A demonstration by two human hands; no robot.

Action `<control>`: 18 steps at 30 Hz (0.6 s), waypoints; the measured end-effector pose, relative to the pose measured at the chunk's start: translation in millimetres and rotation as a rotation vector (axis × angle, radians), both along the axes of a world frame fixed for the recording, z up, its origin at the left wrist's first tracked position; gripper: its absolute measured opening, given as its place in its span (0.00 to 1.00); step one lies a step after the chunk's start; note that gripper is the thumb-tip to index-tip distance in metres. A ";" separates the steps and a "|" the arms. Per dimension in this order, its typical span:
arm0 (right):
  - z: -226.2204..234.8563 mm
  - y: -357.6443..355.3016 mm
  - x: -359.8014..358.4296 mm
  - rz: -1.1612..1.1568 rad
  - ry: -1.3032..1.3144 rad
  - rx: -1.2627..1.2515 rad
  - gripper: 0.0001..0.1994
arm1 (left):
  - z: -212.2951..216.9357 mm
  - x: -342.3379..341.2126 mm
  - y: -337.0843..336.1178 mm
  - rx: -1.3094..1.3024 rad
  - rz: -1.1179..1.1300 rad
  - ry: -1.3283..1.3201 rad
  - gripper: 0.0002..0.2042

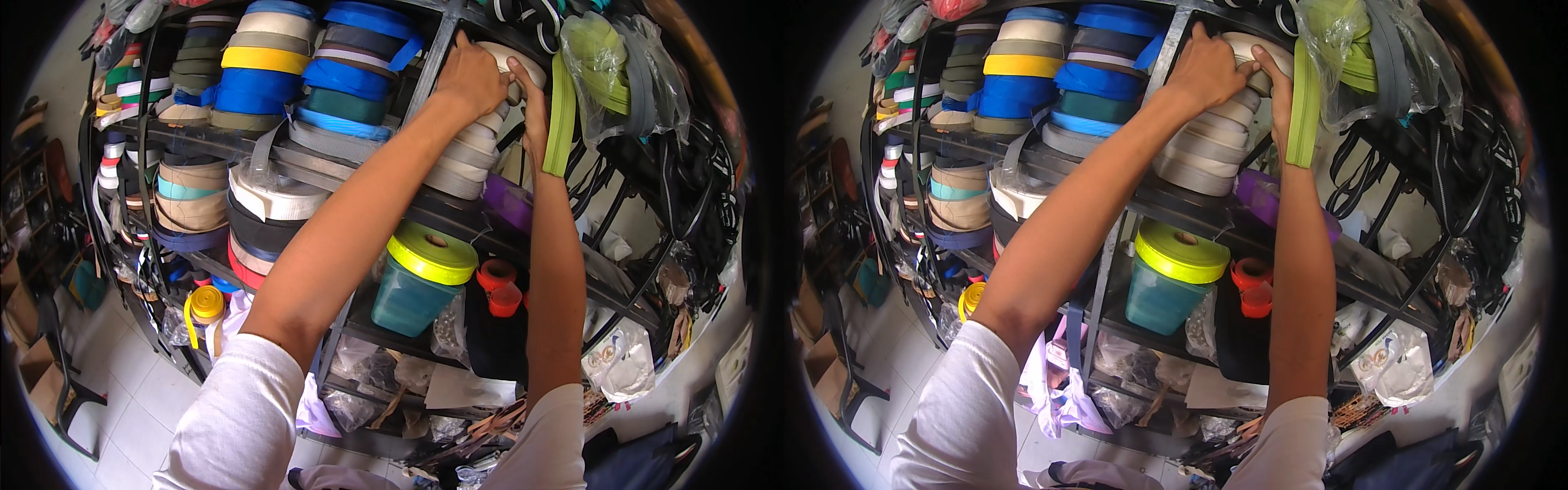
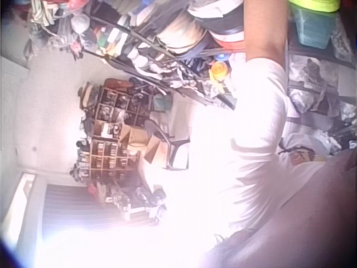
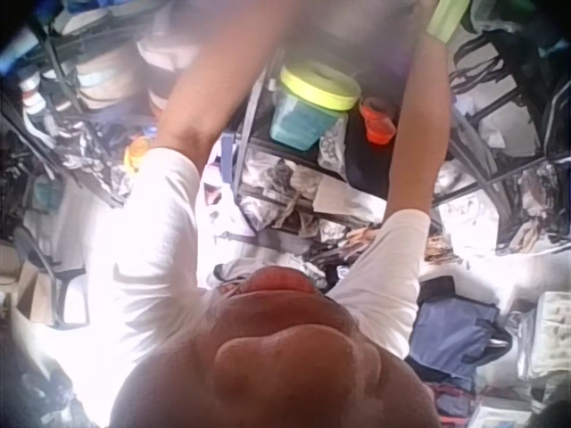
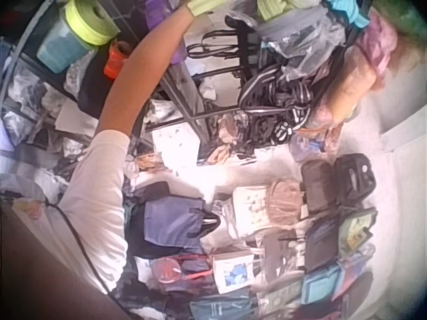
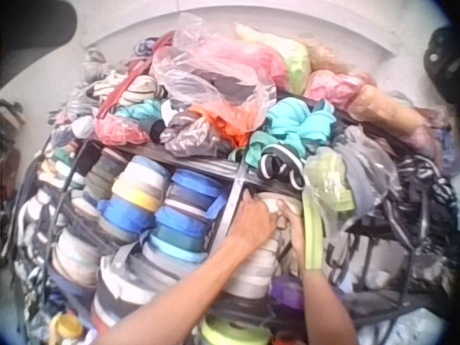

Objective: The person takes several rolls of colored tape or ribbon from a cardboard box one at a time and places them onto a metal storage shelf already containing many other rolls.

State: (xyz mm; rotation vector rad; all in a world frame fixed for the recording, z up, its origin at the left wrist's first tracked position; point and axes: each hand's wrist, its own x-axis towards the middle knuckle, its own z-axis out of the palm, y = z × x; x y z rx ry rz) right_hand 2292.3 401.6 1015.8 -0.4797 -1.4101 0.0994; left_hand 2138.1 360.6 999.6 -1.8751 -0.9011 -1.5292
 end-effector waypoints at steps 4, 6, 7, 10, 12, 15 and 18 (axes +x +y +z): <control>4.2 1.0 7.3 0.057 -0.036 -0.089 0.45 | -14.7 8.6 -2.3 -0.141 -0.166 -0.268 0.37; 1.0 2.7 7.1 0.091 0.004 -0.164 0.48 | -19.2 12.6 -2.7 -0.248 -0.215 -0.406 0.41; -0.2 4.0 6.6 0.112 0.022 -0.193 0.49 | -20.6 11.5 -2.4 -0.234 -0.244 -0.420 0.42; -4.1 15.6 2.9 0.166 0.062 -0.203 0.51 | -24.1 10.2 -3.4 -0.206 -0.305 -0.461 0.46; -2.4 27.1 -5.5 0.133 0.090 -0.211 0.51 | -25.8 10.5 -4.5 -0.205 -0.309 -0.488 0.47; -1.0 31.3 -7.4 0.227 0.051 -0.235 0.50 | -26.2 9.2 -2.5 -0.283 -0.344 -0.471 0.48; -1.5 25.0 -4.1 0.249 -0.021 -0.209 0.48 | -27.1 9.8 2.2 -0.213 -0.268 -0.448 0.49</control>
